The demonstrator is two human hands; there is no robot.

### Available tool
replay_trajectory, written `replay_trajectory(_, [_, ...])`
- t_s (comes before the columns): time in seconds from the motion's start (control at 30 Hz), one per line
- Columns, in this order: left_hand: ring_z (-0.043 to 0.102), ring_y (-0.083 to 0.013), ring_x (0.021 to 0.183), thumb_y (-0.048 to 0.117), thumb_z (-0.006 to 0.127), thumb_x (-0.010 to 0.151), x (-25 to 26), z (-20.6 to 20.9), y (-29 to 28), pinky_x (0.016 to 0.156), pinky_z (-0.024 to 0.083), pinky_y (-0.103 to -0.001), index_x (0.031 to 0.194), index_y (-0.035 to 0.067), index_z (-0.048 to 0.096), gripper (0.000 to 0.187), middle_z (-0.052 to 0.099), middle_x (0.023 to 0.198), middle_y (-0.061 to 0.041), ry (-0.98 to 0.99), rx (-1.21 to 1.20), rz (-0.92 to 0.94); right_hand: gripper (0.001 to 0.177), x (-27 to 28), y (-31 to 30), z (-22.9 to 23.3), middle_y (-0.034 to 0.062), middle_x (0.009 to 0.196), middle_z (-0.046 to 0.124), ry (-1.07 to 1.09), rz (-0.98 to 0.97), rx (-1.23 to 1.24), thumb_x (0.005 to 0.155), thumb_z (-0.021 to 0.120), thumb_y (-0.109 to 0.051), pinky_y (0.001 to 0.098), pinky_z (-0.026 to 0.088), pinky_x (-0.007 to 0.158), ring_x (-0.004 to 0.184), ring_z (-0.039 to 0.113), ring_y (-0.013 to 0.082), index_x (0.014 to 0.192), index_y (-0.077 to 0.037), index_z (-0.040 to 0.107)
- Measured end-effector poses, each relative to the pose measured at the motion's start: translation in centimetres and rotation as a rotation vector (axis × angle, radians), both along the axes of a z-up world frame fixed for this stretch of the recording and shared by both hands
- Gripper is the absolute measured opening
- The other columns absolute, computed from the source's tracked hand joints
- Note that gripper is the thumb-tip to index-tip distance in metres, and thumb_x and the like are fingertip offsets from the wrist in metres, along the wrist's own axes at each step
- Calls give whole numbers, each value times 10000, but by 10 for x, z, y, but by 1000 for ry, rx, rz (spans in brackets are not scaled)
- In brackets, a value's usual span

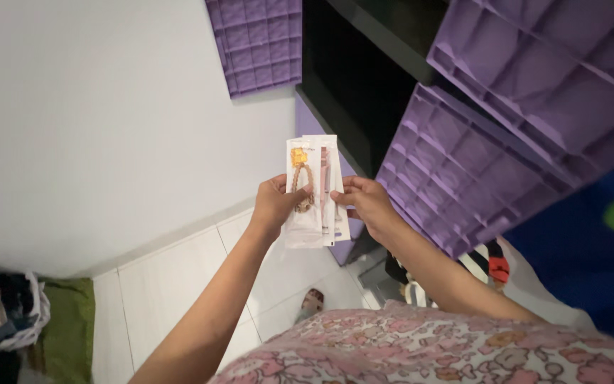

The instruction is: The person picks up folded clothes and small boxes from a chair and a bed, then places them into a purple wardrobe. The person handles several stacks of folded garments and a white box, arranging them on shelves inside the wardrobe.

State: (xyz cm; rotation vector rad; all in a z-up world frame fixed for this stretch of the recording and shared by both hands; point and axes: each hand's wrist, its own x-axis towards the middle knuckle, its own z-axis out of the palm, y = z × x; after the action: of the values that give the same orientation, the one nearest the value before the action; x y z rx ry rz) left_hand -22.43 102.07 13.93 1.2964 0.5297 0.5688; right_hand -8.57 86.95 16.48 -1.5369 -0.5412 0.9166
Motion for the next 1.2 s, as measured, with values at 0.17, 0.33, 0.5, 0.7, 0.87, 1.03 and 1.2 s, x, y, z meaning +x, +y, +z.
replay_trajectory(0.17, [737,-150,740,83,763,868,31,21,47,662,606,-292,1098,-78,715,285,779,919,-124,79,29,8,230,32,49,13,43,1023,756,-24,5,7,880,705,-125,350,561,841,942,704,141,1095,-54,664])
replay_trajectory(0.33, [736,-137,772,112,766,869,65,55,98,685,604,-280,1111,-63,698,306,774,943,-108,0,121,-25,223,61,98,39,57,1030,738,-75,6,78,930,642,-124,350,552,816,934,697,152,1140,-51,627])
replay_trajectory(0.5, [686,-112,756,113,773,856,107,85,141,669,585,-273,1212,3,650,392,723,974,-70,-57,295,47,297,83,156,61,117,1113,704,-100,-29,212,998,536,-158,322,568,869,993,700,168,1279,-65,527])
replay_trajectory(0.7, [671,-117,813,78,733,879,151,95,176,710,575,-274,1342,23,590,487,709,1038,-75,-180,337,11,331,99,196,79,97,1174,616,-114,3,325,1049,564,-232,303,544,893,1061,644,140,1283,-72,395])
replay_trajectory(0.87, [661,-110,915,157,593,977,191,101,195,788,561,-280,1382,64,560,418,703,1098,-55,-212,194,-43,330,128,223,84,109,1179,615,-177,-20,395,1053,550,-254,306,550,926,1071,645,158,1261,-51,394])
replay_trajectory(1.03, [667,-141,883,174,462,1025,237,127,228,779,562,-303,1396,77,565,398,721,1080,-83,-207,161,-130,340,157,247,110,110,1187,622,-245,-68,394,1042,532,-247,303,560,918,1068,659,149,1280,-39,405])
replay_trajectory(1.2, [737,-178,849,170,479,1001,287,163,269,764,612,-334,1306,14,583,358,743,1042,-119,-155,219,-222,392,184,275,138,158,1175,634,-327,-69,472,1063,559,-224,329,573,912,1043,668,173,1301,38,390])
